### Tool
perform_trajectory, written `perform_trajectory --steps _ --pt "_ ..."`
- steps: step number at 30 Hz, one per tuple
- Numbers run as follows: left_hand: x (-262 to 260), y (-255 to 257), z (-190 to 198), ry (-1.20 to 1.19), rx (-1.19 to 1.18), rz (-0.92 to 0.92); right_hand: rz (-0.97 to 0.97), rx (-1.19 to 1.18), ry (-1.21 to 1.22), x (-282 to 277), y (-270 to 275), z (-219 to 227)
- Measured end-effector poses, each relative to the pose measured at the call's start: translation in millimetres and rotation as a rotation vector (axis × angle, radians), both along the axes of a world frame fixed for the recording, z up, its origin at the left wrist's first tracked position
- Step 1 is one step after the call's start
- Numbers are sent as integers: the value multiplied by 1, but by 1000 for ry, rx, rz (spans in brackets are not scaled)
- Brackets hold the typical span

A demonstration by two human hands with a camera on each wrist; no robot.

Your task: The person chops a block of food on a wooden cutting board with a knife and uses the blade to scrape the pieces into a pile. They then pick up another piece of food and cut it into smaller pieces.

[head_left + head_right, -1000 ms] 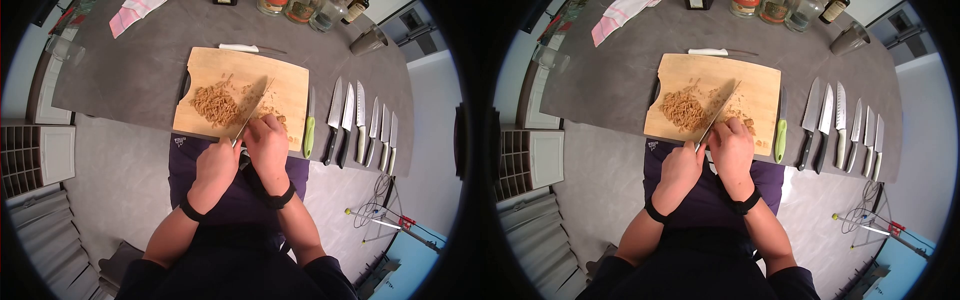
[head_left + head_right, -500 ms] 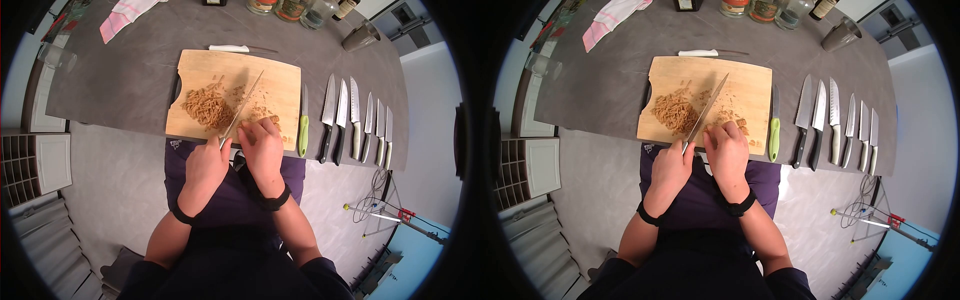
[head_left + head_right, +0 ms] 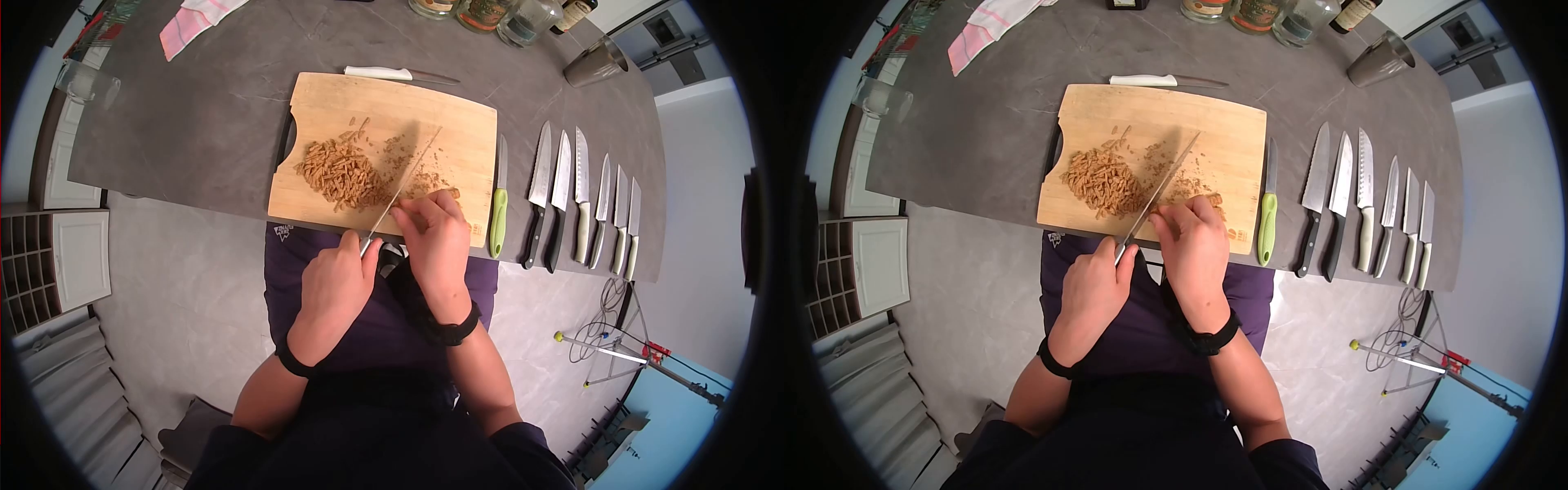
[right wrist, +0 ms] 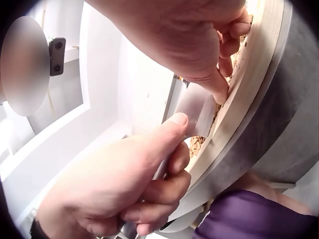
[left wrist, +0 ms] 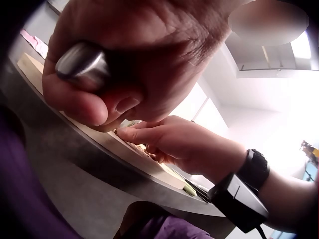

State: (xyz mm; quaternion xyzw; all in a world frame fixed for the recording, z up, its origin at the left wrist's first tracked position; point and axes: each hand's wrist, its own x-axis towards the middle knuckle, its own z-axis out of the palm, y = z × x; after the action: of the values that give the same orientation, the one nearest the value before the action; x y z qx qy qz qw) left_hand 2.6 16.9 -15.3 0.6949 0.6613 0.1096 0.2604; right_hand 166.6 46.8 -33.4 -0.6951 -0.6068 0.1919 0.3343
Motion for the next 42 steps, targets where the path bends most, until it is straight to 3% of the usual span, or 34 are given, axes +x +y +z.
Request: perform_trajectory --steps 22,37,42 --pt "6 14 9 51 -108 -20 86 76 -36 2 5 -2" --pt "19 30 -7 37 22 -29 34 75 -44 -1 1 -3" --pt "9 26 5 61 14 3 29 109 -42 1 -2 -3"
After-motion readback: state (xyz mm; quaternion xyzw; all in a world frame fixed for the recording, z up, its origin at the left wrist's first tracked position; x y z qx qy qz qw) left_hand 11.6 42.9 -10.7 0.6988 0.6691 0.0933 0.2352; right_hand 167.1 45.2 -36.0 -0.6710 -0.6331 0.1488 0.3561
